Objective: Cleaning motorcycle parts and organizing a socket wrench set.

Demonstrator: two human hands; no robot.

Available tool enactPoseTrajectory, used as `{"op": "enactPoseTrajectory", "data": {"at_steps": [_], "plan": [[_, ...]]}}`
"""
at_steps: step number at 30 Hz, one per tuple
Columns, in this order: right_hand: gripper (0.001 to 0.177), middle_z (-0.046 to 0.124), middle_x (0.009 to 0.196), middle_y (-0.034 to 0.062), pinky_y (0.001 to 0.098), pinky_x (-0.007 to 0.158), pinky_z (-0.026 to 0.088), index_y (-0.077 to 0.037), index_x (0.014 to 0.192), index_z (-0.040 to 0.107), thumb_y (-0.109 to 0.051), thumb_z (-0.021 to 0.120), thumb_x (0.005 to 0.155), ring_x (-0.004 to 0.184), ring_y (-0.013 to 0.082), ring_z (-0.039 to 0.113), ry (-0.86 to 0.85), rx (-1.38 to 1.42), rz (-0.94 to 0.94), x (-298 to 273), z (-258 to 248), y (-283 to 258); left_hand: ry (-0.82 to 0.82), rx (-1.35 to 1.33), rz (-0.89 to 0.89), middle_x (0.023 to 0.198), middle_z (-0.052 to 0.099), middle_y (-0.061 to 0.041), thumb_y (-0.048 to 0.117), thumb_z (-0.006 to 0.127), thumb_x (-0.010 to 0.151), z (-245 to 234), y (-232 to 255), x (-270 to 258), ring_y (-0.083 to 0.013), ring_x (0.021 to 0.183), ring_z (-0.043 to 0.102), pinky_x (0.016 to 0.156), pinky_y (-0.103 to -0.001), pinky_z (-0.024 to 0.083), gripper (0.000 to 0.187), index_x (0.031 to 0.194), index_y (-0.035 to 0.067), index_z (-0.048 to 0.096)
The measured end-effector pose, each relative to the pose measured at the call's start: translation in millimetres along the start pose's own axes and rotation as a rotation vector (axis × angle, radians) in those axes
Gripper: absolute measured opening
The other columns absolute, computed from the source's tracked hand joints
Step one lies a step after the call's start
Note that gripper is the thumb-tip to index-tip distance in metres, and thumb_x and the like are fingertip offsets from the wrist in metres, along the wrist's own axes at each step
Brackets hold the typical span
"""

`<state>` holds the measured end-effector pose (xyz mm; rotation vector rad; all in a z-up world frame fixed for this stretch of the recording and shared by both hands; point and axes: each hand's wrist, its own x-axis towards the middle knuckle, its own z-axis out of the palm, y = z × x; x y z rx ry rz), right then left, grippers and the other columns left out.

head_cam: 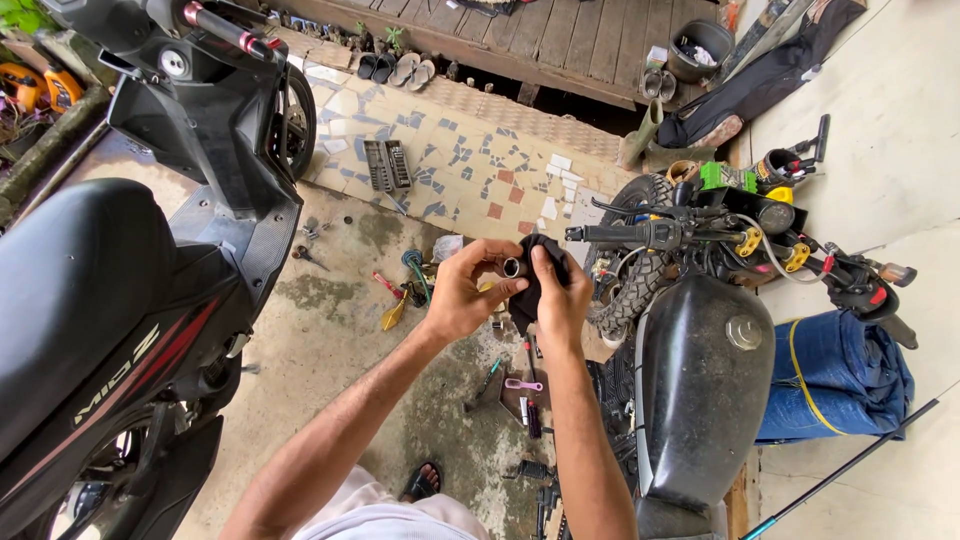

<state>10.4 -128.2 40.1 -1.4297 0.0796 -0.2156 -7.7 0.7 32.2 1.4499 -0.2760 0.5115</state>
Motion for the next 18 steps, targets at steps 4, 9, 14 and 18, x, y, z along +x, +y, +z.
{"op": "enactPoseTrajectory", "data": {"at_steps": [4,9,14,18], "plan": [[0.019,0.072,0.07,0.011,0.0281,0.054,0.061,-0.006,0.084,0.074,-0.024,0.081,0.09,0.056,0.0147,0.069,0.002,0.244,0.243,-9.7,12.5,-9.2,0.033,0.009,0.048,0.098,0.076,-0.008,0.008,0.092,0.077,-4.7,-0.7,-4.8,-0.0144,0.086,0.07,0.085,-0.028,0.058,0.052,0.118,0.005,0.062],[0.023,0.074,0.08,0.0216,0.037,0.054,0.063,-0.005,0.094,0.07,-0.027,0.078,0.094,0.056,0.0254,0.073,0.0,0.284,0.223,-5.3,2.5,5.8,-0.025,0.133,0.01,0.111,0.071,-0.018,-0.002,0.075,0.091,-20.4,-0.5,-6.2,-0.0369,0.099,0.072,0.084,-0.045,0.063,0.04,0.121,0.003,0.049],[0.019,0.075,0.098,0.0153,0.0336,0.067,0.061,-0.009,0.112,0.074,-0.022,0.071,0.099,0.08,0.0219,0.072,-0.172,-0.189,-0.268,-1.6,-11.5,15.0,-0.092,0.297,0.072,0.109,0.072,-0.018,0.002,0.081,0.085,-32.1,-5.3,6.1,-0.0378,0.103,0.072,0.085,-0.046,0.063,0.045,0.121,0.002,0.054],[0.042,0.067,0.119,0.0117,0.0385,0.075,0.063,-0.014,0.132,0.073,0.0,0.07,0.092,0.104,0.0294,0.067,-0.334,-0.659,-0.79,8.3,-8.2,21.5,-0.141,0.397,0.138,0.11,0.073,-0.017,0.003,0.081,0.085,-43.7,-13.2,19.7,-0.0367,0.099,0.072,0.085,-0.048,0.062,0.045,0.122,0.003,0.054]]}}
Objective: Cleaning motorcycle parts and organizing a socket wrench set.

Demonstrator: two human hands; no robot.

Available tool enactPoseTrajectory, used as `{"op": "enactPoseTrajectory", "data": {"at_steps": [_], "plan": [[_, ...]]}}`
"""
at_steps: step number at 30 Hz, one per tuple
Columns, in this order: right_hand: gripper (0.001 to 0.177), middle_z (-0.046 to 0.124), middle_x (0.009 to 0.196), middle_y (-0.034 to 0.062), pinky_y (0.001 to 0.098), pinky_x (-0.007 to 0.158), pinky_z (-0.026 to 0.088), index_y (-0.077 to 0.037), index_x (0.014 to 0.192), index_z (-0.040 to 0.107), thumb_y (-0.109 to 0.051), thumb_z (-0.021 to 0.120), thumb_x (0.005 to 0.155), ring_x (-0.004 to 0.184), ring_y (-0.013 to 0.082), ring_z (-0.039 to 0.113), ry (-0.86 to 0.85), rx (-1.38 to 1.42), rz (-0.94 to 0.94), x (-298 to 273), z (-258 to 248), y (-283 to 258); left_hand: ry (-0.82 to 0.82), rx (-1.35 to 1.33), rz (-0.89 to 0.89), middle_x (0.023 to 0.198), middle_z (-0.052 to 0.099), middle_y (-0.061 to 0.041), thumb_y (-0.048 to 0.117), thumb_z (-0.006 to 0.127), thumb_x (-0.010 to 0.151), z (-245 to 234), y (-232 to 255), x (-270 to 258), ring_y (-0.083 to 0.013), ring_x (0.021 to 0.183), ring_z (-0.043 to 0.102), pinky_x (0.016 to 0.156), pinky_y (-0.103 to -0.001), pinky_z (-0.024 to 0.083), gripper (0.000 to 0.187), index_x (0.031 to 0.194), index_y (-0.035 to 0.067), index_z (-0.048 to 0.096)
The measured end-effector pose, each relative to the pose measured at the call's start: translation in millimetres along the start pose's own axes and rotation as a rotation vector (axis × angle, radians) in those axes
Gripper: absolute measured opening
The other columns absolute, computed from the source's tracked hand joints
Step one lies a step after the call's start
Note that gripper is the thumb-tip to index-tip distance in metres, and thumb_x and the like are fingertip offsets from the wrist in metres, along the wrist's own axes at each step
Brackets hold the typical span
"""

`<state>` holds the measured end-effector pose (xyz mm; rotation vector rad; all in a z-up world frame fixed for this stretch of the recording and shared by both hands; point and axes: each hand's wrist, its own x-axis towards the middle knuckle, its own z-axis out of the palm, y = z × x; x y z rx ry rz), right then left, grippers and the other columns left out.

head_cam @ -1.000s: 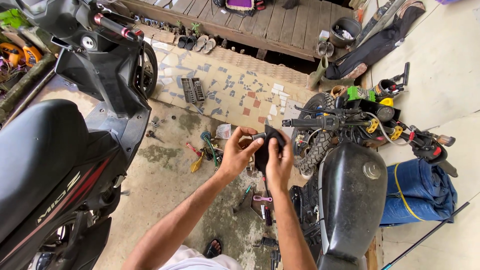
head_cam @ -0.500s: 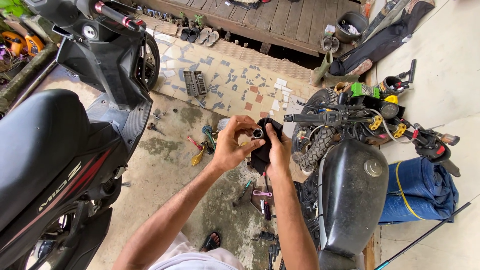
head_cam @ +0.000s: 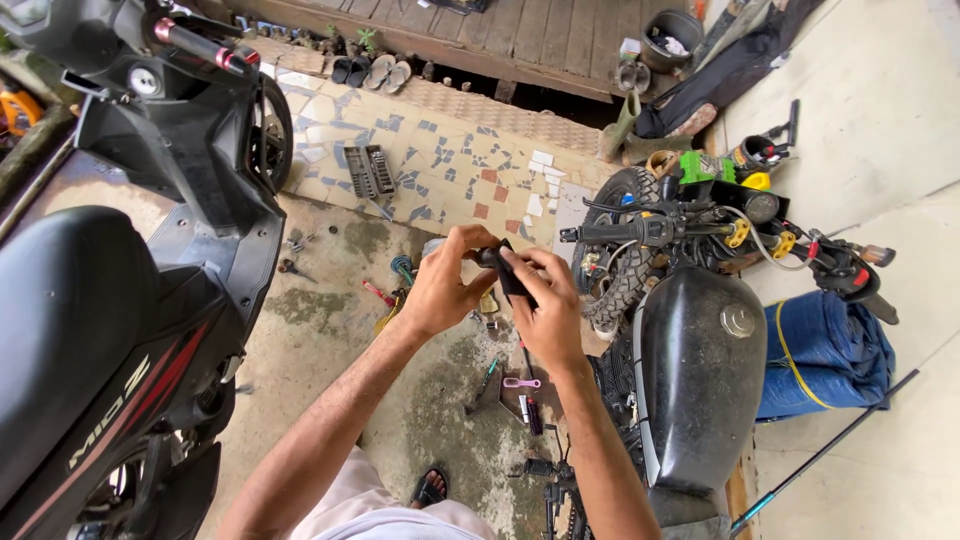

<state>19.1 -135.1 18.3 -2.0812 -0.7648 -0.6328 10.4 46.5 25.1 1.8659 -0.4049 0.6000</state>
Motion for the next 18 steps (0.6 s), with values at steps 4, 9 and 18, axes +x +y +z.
{"op": "enactPoseTrajectory", "data": {"at_steps": [4,9,18], "plan": [[0.041,0.064,0.111,0.0066,0.0357,0.078,0.059,-0.02,0.128,0.076,-0.003,0.069,0.092,0.095,0.027,0.067,-0.048,-0.109,-0.088,8.4,7.2,18.2,-0.09,-0.054,-0.041,0.11,0.074,-0.015,-0.001,0.081,0.083,-21.4,-2.4,16.6,-0.0377,0.101,0.073,0.087,-0.047,0.061,0.046,0.118,0.007,0.051],[0.043,0.064,0.109,0.0123,0.0435,0.078,0.059,-0.011,0.126,0.075,0.008,0.065,0.089,0.09,0.0339,0.069,-0.31,-0.042,0.111,29.4,27.4,2.7,-0.175,0.017,-0.047,0.105,0.077,-0.009,0.004,0.079,0.083,-44.3,-40.7,15.3,-0.0325,0.095,0.075,0.083,-0.046,0.058,0.041,0.109,0.013,0.048],[0.027,0.072,0.104,0.0173,0.044,0.093,0.054,-0.002,0.115,0.076,-0.011,0.077,0.09,0.103,0.0256,0.069,-0.213,0.365,0.596,67.4,109.4,-53.1,-0.045,0.313,0.653,0.101,0.072,-0.013,0.004,0.059,0.1,-118.4,-102.6,32.5,-0.0336,0.1,0.072,0.085,-0.036,0.059,0.01,0.091,0.008,0.057]]}}
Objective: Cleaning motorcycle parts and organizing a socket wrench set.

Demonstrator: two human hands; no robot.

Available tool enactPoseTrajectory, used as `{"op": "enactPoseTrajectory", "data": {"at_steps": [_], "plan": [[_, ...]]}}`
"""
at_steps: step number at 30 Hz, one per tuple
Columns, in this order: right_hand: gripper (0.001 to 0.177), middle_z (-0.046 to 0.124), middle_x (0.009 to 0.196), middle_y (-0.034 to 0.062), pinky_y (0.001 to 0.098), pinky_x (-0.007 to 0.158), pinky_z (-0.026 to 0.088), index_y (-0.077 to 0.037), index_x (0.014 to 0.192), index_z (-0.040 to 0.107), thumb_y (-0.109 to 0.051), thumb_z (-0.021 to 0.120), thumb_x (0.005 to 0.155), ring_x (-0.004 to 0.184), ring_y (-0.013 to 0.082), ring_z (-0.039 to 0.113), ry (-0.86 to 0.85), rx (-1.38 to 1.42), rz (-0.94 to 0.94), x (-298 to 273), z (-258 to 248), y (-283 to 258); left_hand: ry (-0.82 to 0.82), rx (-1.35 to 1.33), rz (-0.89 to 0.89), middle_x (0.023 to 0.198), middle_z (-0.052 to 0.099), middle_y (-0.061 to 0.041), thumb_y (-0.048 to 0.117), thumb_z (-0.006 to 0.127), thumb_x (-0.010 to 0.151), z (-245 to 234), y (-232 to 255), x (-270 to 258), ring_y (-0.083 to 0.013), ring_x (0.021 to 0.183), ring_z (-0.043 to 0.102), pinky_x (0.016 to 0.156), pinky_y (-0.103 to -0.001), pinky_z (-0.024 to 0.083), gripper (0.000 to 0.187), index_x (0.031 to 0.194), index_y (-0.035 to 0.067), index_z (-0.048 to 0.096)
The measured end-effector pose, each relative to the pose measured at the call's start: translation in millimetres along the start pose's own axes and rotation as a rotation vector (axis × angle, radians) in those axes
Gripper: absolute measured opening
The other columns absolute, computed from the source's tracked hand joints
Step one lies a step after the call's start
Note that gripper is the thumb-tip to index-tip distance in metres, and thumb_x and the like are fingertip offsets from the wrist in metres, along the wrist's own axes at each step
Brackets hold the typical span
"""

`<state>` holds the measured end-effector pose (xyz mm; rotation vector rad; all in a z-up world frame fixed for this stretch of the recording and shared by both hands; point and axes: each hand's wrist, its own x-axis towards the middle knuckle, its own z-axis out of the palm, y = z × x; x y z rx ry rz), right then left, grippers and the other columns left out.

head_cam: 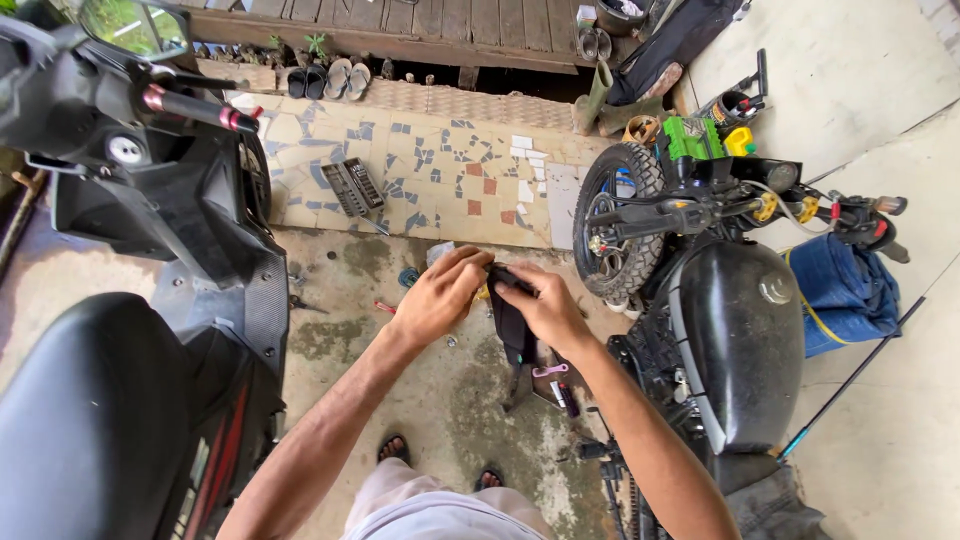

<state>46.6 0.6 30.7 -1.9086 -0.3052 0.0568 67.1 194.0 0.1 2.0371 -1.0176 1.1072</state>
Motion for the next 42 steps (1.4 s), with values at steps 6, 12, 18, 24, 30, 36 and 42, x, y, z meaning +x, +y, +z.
{"op": "enactPoseTrajectory", "data": {"at_steps": [6,12,18,24,30,36,42], "plan": [[0.023,0.074,0.082,0.0175,0.038,0.063,0.064,0.002,0.102,0.077,-0.013,0.083,0.085,0.072,0.0263,0.077,0.186,0.644,0.465,13.2,54.8,0.0,0.002,0.001,0.203,0.105,0.068,-0.021,-0.001,0.043,0.104,-56.8,-41.4,12.8,-0.0381,0.099,0.07,0.085,-0.042,0.059,0.022,0.088,0.001,0.057],[0.019,0.07,0.105,0.005,0.0288,0.086,0.052,-0.009,0.114,0.079,-0.019,0.071,0.099,0.096,0.0147,0.068,-0.026,-0.064,-0.152,39.3,66.0,-27.5,-0.321,-0.505,-0.164,0.091,0.069,-0.023,-0.001,0.072,0.088,-95.2,-83.0,8.6,-0.0443,0.086,0.067,0.074,-0.051,0.055,0.03,0.092,0.005,0.043],[0.021,0.067,0.104,0.0167,0.0478,0.089,0.061,0.002,0.113,0.076,0.002,0.067,0.094,0.092,0.0367,0.073,-0.262,-0.506,-0.372,51.6,65.0,-66.5,-0.499,-0.785,-0.473,0.107,0.078,-0.02,0.01,0.079,0.089,-117.0,-96.2,3.9,-0.0371,0.098,0.075,0.085,-0.046,0.056,0.039,0.093,0.008,0.04],[0.029,0.063,0.107,0.0036,0.0394,0.089,0.056,-0.022,0.115,0.076,-0.006,0.068,0.093,0.1,0.0248,0.066,-0.283,-0.821,-0.636,72.3,59.5,-32.9,-0.533,-1.181,-0.75,0.1,0.079,-0.016,0.009,0.08,0.09,-105.6,-116.3,-11.1,-0.0175,0.084,0.071,0.082,-0.031,0.057,0.039,0.103,0.01,0.043],[0.04,0.07,0.113,0.0028,0.0328,0.086,0.058,-0.018,0.13,0.073,-0.011,0.079,0.092,0.101,0.0218,0.071,0.263,-0.309,-0.33,98.1,60.4,4.0,-0.132,-1.342,-0.987,0.109,0.073,-0.02,0.006,0.074,0.094,-81.7,-119.6,-4.5,-0.0231,0.092,0.074,0.086,-0.037,0.061,0.044,0.13,0.004,0.048],[0.022,0.071,0.098,0.0071,0.0306,0.078,0.059,-0.01,0.115,0.072,-0.018,0.078,0.095,0.088,0.0158,0.067,0.471,0.222,-0.04,114.5,84.2,-6.3,0.095,-1.217,-1.134,0.103,0.074,-0.017,0.005,0.084,0.084,-31.2,-125.6,20.3,-0.0219,0.095,0.073,0.085,-0.034,0.062,0.045,0.123,0.001,0.062],[0.013,0.074,0.091,0.0093,0.0287,0.073,0.058,-0.009,0.107,0.075,-0.016,0.078,0.096,0.085,0.0126,0.066,0.502,0.182,-0.08,193.7,69.8,33.5,0.174,-1.04,-1.202,0.092,0.077,-0.008,0.018,0.083,0.09,32.6,-165.8,47.9,-0.0108,0.077,0.067,0.07,-0.019,0.05,0.023,0.107,0.012,0.068]]}}
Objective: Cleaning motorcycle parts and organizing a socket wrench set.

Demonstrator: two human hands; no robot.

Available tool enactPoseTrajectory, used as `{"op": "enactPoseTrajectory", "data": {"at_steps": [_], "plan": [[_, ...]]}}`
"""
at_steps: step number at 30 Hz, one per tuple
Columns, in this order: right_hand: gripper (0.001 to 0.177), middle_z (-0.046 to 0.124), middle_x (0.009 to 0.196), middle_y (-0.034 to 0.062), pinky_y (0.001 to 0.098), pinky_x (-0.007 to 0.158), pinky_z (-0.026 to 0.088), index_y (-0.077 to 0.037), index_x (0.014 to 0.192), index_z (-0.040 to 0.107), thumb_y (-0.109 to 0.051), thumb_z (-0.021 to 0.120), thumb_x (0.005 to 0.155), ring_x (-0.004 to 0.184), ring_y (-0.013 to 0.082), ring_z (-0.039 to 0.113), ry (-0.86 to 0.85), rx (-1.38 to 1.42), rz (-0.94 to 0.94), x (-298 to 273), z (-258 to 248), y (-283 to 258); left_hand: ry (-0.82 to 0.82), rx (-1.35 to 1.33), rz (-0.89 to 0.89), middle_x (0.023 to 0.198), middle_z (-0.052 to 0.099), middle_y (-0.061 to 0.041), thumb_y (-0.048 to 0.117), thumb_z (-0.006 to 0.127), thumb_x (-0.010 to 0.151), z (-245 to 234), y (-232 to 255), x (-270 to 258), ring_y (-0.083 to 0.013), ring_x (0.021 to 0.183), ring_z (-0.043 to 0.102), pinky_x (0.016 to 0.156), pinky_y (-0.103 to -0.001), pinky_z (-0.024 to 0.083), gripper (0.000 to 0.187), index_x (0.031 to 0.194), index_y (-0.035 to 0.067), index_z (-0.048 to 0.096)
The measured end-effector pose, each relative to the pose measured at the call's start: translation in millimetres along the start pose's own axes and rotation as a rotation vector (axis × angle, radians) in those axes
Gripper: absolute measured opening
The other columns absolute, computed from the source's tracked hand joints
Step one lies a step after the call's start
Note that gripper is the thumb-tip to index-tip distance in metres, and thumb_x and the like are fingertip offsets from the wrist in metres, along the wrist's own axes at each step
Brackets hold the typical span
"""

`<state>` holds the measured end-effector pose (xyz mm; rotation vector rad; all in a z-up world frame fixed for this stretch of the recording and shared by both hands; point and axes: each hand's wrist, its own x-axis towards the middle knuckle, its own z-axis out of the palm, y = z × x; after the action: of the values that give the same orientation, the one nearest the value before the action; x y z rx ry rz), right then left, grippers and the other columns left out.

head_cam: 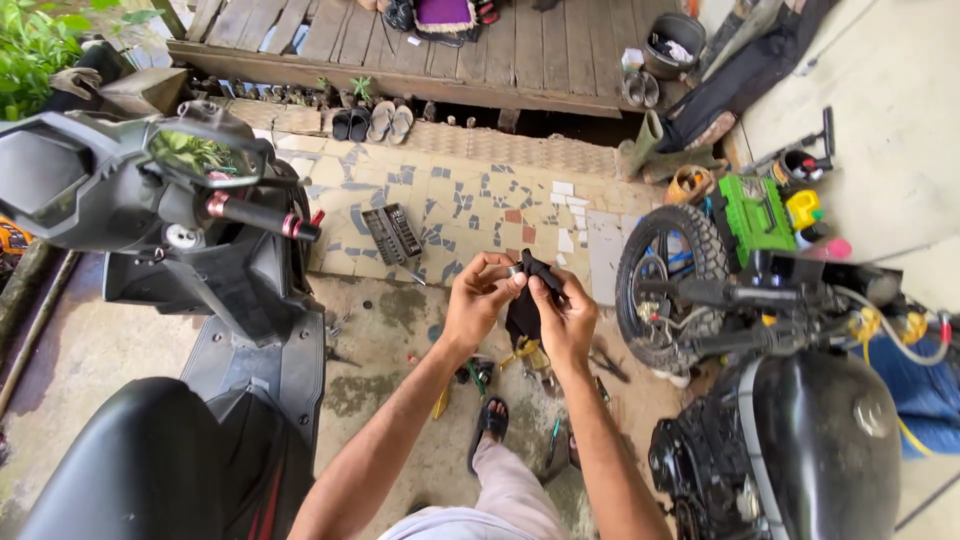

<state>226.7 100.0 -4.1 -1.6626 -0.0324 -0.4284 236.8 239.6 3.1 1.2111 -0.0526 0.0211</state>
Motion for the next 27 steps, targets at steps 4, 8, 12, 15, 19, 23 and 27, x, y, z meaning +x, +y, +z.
{"op": "enactPoseTrajectory", "data": {"at_steps": [4,8,12,15,19,23,27], "plan": [[0.013,0.072,0.087,0.0062,0.0284,0.068,0.057,-0.012,0.106,0.076,-0.021,0.077,0.097,0.08,0.0112,0.062,-0.008,0.003,0.065,55.5,-0.9,0.2,0.015,-0.04,0.006,0.086,0.074,-0.005,0.015,0.081,0.092,24.5,-6.6,55.1,-0.0036,0.068,0.054,0.065,-0.018,0.044,0.017,0.103,0.013,0.068],[0.016,0.071,0.091,0.0058,0.029,0.072,0.057,-0.012,0.111,0.076,-0.023,0.074,0.099,0.082,0.012,0.061,0.0,0.103,0.143,116.5,-7.1,21.1,-0.017,0.046,0.064,0.087,0.076,-0.001,0.02,0.081,0.091,43.0,-30.9,113.6,-0.0067,0.078,0.059,0.078,-0.023,0.042,0.017,0.1,0.017,0.067],[0.017,0.072,0.092,0.0082,0.0278,0.074,0.057,-0.009,0.11,0.076,-0.02,0.077,0.096,0.083,0.0132,0.062,0.033,0.255,0.242,166.1,-16.5,51.5,-0.036,0.016,0.071,0.085,0.074,-0.004,0.016,0.077,0.095,68.0,-36.2,156.4,-0.0103,0.077,0.059,0.08,-0.027,0.047,0.013,0.102,0.014,0.066],[0.016,0.072,0.08,0.0074,0.0262,0.062,0.055,-0.009,0.102,0.079,-0.021,0.082,0.092,0.071,0.0116,0.06,0.062,0.203,0.31,199.7,-28.3,55.9,-0.05,0.181,0.149,0.093,0.076,-0.004,0.026,0.081,0.093,77.0,-58.6,194.9,-0.017,0.099,0.064,0.087,-0.031,0.044,0.017,0.094,0.015,0.068],[0.014,0.072,0.076,0.0153,0.0319,0.062,0.058,-0.002,0.098,0.076,-0.014,0.081,0.092,0.067,0.0168,0.064,0.11,0.315,0.381,231.2,-45.6,60.7,-0.079,0.367,0.24,0.103,0.076,-0.004,0.029,0.085,0.086,84.6,-63.5,228.7,-0.0214,0.101,0.064,0.085,-0.031,0.046,0.018,0.091,0.017,0.073],[0.016,0.069,0.071,0.0171,0.0338,0.053,0.058,-0.001,0.09,0.073,-0.014,0.084,0.087,0.058,0.0204,0.065,0.12,0.392,0.488,248.1,-56.9,53.4,-0.179,0.402,0.356,0.096,0.066,-0.006,0.024,0.089,0.082,90.8,-73.5,250.8,-0.0247,0.099,0.057,0.089,-0.035,0.045,0.015,0.089,0.016,0.078],[0.021,0.07,0.073,0.0211,0.0336,0.05,0.058,0.002,0.088,0.069,-0.013,0.084,0.086,0.055,0.0234,0.068,0.109,0.565,0.617,269.5,-55.1,39.8,-0.254,0.374,0.366,0.09,0.061,-0.001,0.024,0.087,0.085,101.5,-59.7,267.4,-0.0188,0.097,0.053,0.095,-0.034,0.042,0.012,0.091,0.017,0.079]]}}
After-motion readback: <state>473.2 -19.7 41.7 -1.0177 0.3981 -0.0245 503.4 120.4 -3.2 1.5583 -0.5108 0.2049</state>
